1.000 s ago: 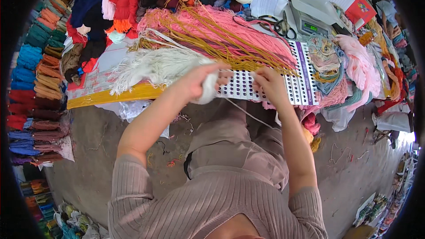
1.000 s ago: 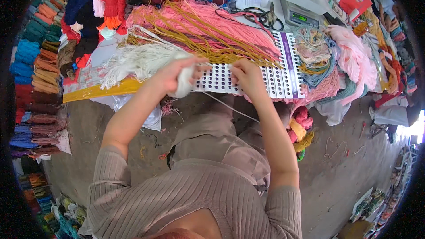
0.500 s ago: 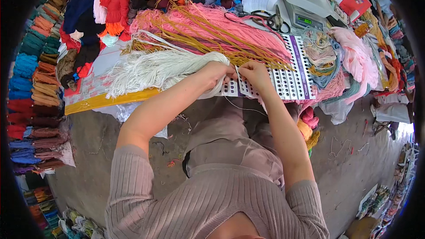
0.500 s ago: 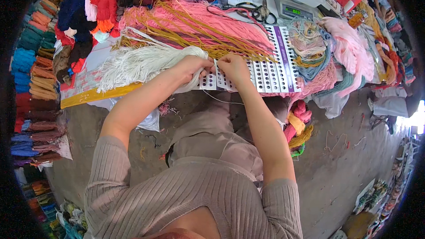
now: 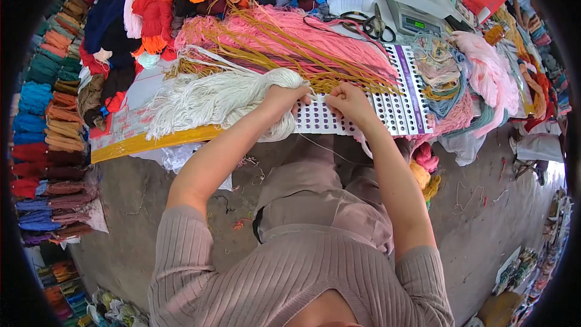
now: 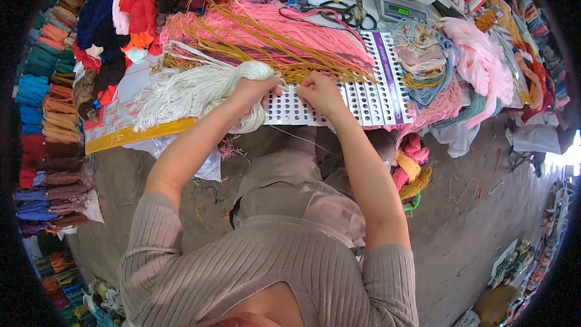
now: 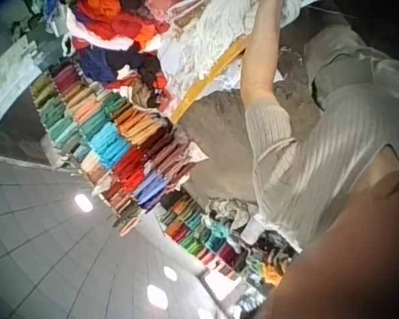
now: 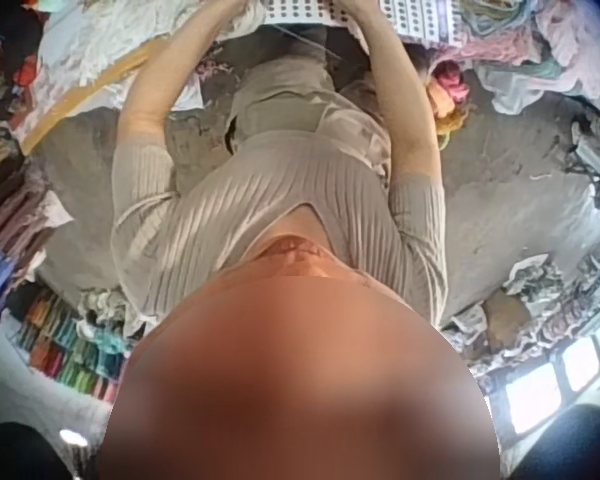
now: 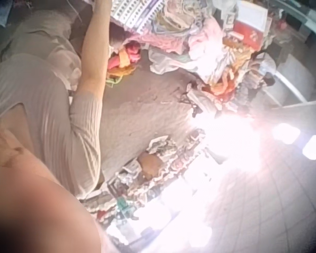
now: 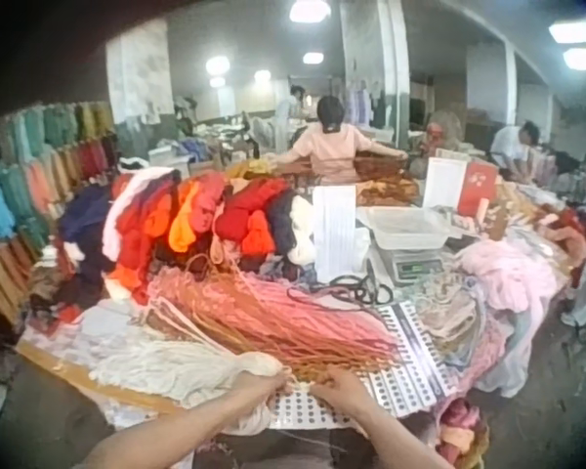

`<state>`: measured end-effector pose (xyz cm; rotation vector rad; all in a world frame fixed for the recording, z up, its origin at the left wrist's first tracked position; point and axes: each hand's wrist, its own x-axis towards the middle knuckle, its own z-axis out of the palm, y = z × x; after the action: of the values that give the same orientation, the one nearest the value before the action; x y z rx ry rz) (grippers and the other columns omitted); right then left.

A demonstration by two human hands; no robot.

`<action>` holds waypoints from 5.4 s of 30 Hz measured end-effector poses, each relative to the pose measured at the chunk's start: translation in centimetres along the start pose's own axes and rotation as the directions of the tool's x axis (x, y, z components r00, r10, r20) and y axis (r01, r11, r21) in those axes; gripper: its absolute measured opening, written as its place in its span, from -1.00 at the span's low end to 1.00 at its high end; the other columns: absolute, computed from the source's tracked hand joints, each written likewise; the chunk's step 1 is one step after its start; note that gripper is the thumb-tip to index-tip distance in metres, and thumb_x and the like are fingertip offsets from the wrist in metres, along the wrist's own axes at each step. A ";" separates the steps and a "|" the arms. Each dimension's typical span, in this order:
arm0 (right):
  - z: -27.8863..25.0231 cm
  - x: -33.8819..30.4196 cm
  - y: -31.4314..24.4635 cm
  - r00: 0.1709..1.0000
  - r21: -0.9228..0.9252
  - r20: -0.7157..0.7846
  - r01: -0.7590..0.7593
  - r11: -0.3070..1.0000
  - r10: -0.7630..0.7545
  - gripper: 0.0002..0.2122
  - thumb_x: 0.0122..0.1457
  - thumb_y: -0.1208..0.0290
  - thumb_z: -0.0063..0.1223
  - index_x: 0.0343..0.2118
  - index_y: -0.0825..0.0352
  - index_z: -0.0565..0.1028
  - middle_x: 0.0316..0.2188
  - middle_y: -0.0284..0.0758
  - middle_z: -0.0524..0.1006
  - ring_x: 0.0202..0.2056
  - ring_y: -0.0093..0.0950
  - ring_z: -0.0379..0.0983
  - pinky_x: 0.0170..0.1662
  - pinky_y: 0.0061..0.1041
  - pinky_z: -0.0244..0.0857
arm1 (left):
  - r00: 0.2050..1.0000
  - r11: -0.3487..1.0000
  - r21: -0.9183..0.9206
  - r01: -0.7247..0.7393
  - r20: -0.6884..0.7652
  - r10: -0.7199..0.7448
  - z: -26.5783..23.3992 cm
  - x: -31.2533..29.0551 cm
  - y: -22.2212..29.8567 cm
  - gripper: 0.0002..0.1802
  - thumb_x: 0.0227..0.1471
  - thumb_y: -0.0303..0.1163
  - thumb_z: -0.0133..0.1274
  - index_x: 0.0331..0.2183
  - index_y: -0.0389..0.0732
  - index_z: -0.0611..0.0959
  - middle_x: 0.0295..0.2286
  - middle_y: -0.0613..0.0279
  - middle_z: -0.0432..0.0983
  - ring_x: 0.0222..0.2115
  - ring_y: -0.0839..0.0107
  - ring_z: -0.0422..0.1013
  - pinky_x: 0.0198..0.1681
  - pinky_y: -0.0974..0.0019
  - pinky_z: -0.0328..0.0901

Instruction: Organizing individual strands of embroidery thread into a perforated card holder.

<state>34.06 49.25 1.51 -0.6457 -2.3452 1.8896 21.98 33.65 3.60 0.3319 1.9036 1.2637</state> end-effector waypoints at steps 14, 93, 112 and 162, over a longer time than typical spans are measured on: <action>-0.7 -1.1 -1.4 0.997 0.181 0.069 -0.052 0.982 0.040 -0.86 0.09 0.40 0.04 -0.46 0.38 0.46 -0.66 -0.48 0.39 -0.65 -0.73 0.22 -0.57 -0.75 0.08 | 0.935 0.990 0.139 0.031 0.347 -0.078 1.3 -1.4 1.0 -0.82 -0.04 -0.28 0.05 -0.48 -0.19 0.57 -0.65 0.33 0.45 -0.70 0.59 0.26 -0.67 0.53 0.15; 3.9 -9.2 -6.8 0.986 0.517 -0.126 0.159 0.841 -0.109 -0.79 0.25 0.34 -0.22 -0.46 0.33 0.34 -0.65 -0.39 0.41 -0.68 -0.67 0.28 -0.59 -0.73 0.11 | 0.947 0.576 -0.808 -0.126 0.076 0.312 0.0 -8.5 3.4 -0.57 0.14 -0.18 -0.16 -0.14 -0.35 0.45 -0.56 0.34 0.36 -0.61 0.64 0.25 -0.61 0.55 0.19; -33.9 -37.6 10.5 0.312 0.193 -0.913 0.898 0.394 -0.263 -0.80 0.16 0.35 -0.10 -0.29 0.41 0.38 -0.62 -0.49 0.22 -0.60 -0.64 0.07 -0.52 -0.65 -0.02 | 0.610 0.543 -0.416 -0.729 -0.756 0.238 -42.5 -2.1 2.9 -0.72 0.13 -0.21 -0.19 -0.36 -0.20 0.50 -0.65 0.30 0.28 -0.65 0.60 0.21 -0.53 0.33 0.18; -0.6 -1.2 0.5 0.983 -0.117 -0.179 0.005 0.993 -0.026 -0.82 -0.03 0.32 0.06 -0.52 0.36 0.49 -0.68 -0.33 0.47 -0.62 -0.53 0.41 -0.51 -0.53 0.24 | 0.886 0.646 -0.760 0.071 0.345 0.308 -7.2 -3.5 8.0 -0.85 -0.08 -0.47 0.04 -0.40 -0.34 0.52 -0.44 0.22 0.43 -0.79 0.71 0.09 -0.74 0.65 0.03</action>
<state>35.48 49.45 1.46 -0.7710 -2.3493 1.6221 17.25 30.60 13.39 0.2671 0.8357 1.7766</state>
